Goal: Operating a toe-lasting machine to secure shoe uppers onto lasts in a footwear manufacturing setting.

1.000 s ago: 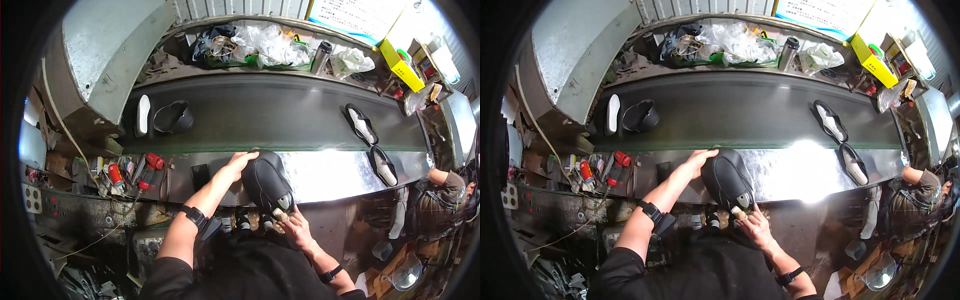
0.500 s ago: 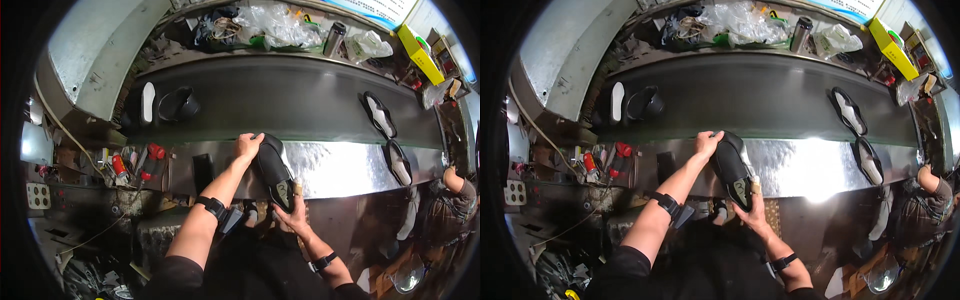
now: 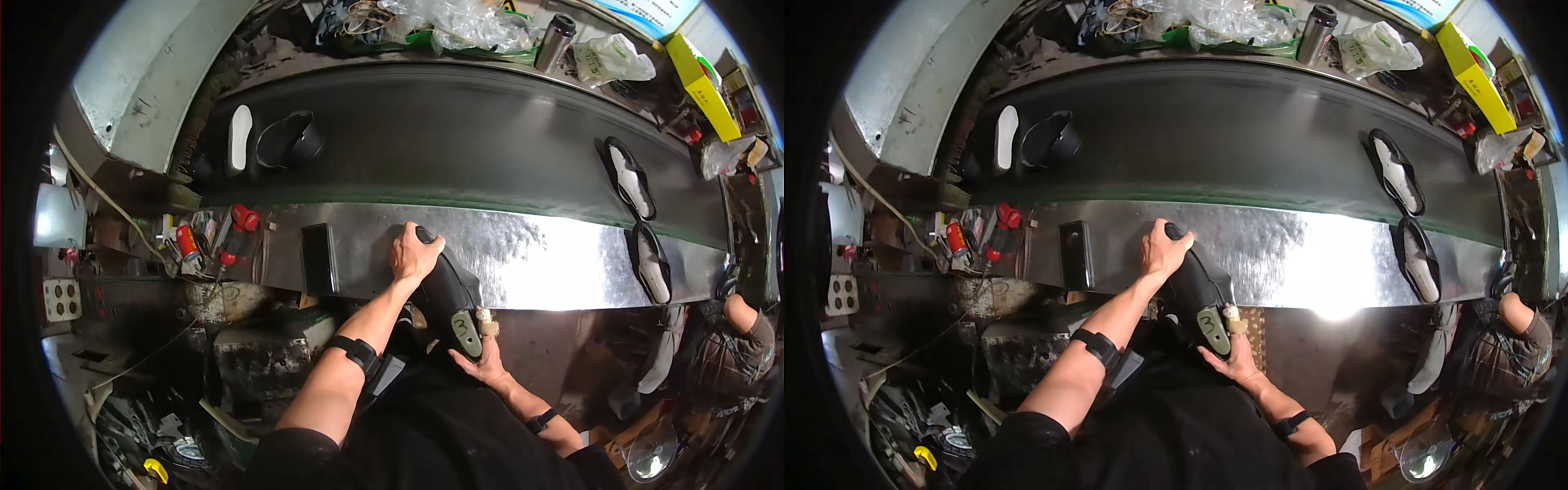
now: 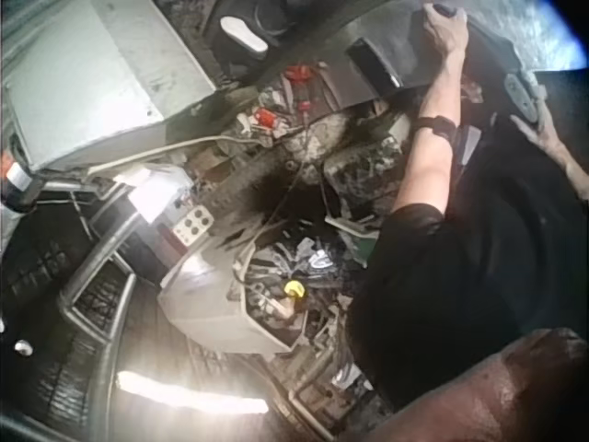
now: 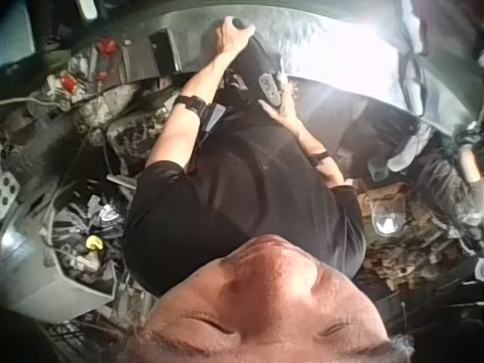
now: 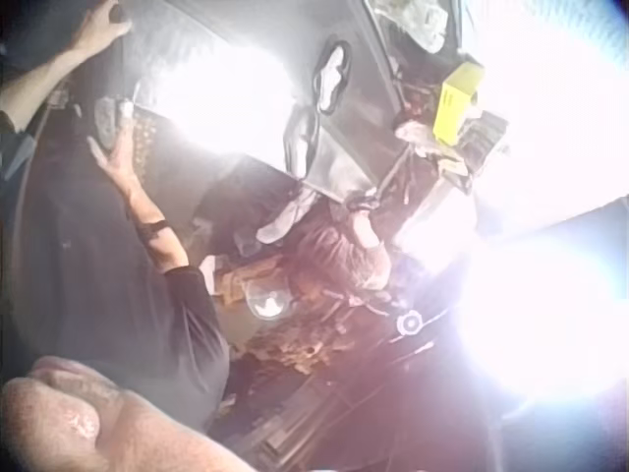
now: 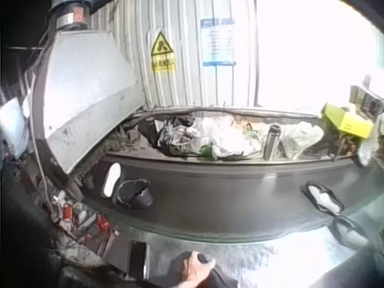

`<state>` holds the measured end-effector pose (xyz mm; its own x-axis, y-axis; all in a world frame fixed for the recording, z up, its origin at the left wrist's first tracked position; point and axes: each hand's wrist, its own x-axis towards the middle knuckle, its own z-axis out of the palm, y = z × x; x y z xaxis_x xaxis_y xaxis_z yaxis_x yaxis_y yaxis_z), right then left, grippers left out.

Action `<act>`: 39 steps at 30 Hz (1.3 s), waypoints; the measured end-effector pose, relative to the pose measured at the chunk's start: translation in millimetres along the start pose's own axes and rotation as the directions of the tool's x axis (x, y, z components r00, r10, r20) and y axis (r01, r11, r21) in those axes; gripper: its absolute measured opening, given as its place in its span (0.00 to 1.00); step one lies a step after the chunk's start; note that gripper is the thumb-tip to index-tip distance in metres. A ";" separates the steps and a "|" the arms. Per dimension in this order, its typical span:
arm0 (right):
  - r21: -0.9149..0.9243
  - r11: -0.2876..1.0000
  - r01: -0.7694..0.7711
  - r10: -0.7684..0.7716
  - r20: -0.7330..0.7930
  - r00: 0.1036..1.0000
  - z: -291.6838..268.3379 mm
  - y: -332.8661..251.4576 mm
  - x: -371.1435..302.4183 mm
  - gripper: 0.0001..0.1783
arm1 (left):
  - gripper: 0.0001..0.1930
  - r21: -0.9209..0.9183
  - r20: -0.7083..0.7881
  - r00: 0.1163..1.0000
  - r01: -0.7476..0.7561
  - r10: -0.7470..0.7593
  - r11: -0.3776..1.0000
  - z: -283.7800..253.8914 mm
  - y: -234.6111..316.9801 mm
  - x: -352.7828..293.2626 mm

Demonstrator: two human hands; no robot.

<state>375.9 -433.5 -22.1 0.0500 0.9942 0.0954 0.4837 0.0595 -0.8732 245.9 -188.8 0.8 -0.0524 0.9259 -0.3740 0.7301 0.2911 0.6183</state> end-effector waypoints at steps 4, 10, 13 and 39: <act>0.024 1.000 0.012 -0.012 0.001 1.000 -0.1 -4.3 -0.8 0.51 | 0.27 -0.157 0.011 0.999 0.039 -0.038 0.987 -9.8 -9.0 10.0; 0.590 0.646 -0.484 0.325 0.361 0.874 -28.1 -42.1 41.2 0.62 | 0.22 -0.379 -0.044 0.997 0.046 -0.068 0.924 -64.0 -23.1 -19.0; 0.516 0.477 -0.712 0.432 0.568 0.701 -22.0 -59.5 97.5 0.57 | 0.20 -0.477 -0.136 0.990 -0.026 -0.045 0.878 -106.6 -35.3 -49.0; 0.316 0.478 -0.819 -0.191 0.948 0.254 361.1 -476.6 -139.6 0.13 | 0.16 -0.614 -0.660 0.179 -0.688 -0.730 0.386 -392.0 -379.4 -565.5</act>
<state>-177.1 -568.2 208.2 -0.9082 0.3264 -0.2621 -0.0856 -0.7577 -0.6469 -268.5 -728.6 248.7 -0.9918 0.1120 -0.0620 -0.1002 -0.3770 0.9208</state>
